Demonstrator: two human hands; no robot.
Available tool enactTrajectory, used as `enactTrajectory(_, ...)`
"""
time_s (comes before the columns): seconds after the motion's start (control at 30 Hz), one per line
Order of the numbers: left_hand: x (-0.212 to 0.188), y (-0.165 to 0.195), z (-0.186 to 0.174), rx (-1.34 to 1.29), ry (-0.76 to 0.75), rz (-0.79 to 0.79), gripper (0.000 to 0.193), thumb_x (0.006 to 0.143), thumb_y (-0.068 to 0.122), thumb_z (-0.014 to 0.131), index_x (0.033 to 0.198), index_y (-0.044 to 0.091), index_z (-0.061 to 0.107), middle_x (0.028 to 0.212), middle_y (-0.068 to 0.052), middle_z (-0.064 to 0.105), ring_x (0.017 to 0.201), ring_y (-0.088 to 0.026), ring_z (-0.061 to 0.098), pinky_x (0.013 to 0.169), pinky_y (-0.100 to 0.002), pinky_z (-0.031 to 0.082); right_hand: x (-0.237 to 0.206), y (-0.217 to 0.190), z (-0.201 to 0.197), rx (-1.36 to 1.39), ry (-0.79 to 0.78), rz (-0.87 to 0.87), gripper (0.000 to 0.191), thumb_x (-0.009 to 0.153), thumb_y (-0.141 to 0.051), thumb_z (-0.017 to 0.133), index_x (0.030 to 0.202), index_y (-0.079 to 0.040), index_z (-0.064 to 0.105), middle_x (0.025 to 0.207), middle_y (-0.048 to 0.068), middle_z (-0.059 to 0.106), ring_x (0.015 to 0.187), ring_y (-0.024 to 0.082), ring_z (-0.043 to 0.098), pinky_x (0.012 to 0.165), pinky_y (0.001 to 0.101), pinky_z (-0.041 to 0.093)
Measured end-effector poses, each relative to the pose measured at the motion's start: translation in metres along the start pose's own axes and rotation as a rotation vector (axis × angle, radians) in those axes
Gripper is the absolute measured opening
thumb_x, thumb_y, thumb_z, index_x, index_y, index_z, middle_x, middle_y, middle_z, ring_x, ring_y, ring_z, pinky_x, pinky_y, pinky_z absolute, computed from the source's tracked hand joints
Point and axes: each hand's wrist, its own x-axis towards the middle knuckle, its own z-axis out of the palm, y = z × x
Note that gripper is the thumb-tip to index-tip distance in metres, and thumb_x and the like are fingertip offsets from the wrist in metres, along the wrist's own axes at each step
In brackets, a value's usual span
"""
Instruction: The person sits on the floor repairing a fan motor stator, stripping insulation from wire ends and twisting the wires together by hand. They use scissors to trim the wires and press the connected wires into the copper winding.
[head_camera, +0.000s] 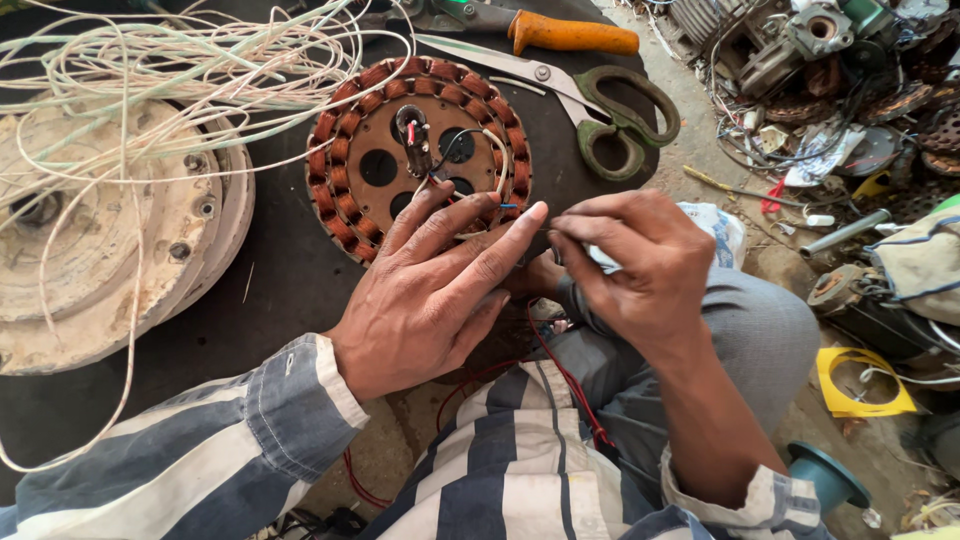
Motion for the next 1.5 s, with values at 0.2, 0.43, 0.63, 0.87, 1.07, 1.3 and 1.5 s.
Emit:
enactTrajectory(0.2,-0.001,0.001,0.001,0.013,0.023,0.002,0.073,0.097,0.017,0.066,0.162,0.011,0.032,0.133,-0.007,0.07,0.142,-0.032,0.051,0.125,-0.056,0.028,-0.009,0.006,-0.005,0.25,0.009,0.276,0.019,0.099,0.002,0.075,0.116,-0.004,0.075,0.109,0.007,0.074,0.1,0.015,0.073,0.087,0.0277,0.057)
enactTrajectory(0.43,-0.001,0.001,0.0,-0.002,-0.004,-0.006,0.073,0.097,0.016,0.065,0.162,0.011,0.032,0.136,-0.006,0.068,0.143,-0.031,0.05,0.126,-0.057,0.027,-0.037,0.017,0.023,0.798,0.05,0.561,0.019,0.101,0.006,0.068,0.119,0.003,0.07,0.109,0.009,0.075,0.102,0.014,0.072,0.092,0.0281,0.059)
enactTrajectory(0.63,-0.001,0.001,0.0,-0.003,-0.005,-0.007,0.073,0.097,0.015,0.065,0.162,0.01,0.032,0.14,-0.007,0.066,0.144,-0.031,0.05,0.126,-0.057,0.027,-0.05,0.034,0.038,1.103,0.133,0.67,0.016,0.098,0.006,0.071,0.113,0.002,0.069,0.108,0.014,0.076,0.097,0.019,0.075,0.089,0.0331,0.063)
enactTrajectory(0.87,0.0,0.0,0.001,-0.006,-0.005,-0.005,0.073,0.096,0.016,0.065,0.162,0.011,0.032,0.141,-0.006,0.066,0.144,-0.031,0.05,0.125,-0.057,0.027,-0.055,0.038,0.05,1.306,0.169,0.734,0.016,0.097,0.006,0.071,0.112,0.001,0.067,0.108,0.014,0.075,0.1,0.022,0.076,0.085,0.0343,0.064)
enactTrajectory(1.07,0.0,0.0,0.001,0.002,0.001,-0.001,0.073,0.097,0.016,0.066,0.162,0.011,0.032,0.139,-0.006,0.067,0.143,-0.031,0.05,0.126,-0.057,0.027,-0.055,0.038,0.05,1.318,0.172,0.747,0.016,0.098,0.005,0.071,0.113,0.002,0.067,0.108,0.013,0.075,0.098,0.022,0.076,0.084,0.0332,0.064)
enactTrajectory(1.3,-0.001,0.0,0.002,0.006,-0.004,-0.006,0.073,0.097,0.016,0.065,0.162,0.011,0.032,0.137,-0.006,0.068,0.143,-0.031,0.051,0.125,-0.056,0.027,-0.055,0.037,0.05,1.288,0.168,0.742,0.016,0.097,0.005,0.071,0.112,0.002,0.067,0.106,0.013,0.075,0.096,0.021,0.076,0.084,0.0329,0.064)
enactTrajectory(1.5,0.0,0.0,0.001,0.006,-0.002,-0.004,0.074,0.096,0.017,0.066,0.162,0.012,0.032,0.137,-0.006,0.068,0.142,-0.031,0.051,0.125,-0.056,0.028,-0.056,0.04,0.048,1.232,0.146,0.731,0.015,0.097,0.005,0.072,0.111,0.003,0.068,0.102,0.016,0.076,0.091,0.021,0.076,0.082,0.0322,0.064)
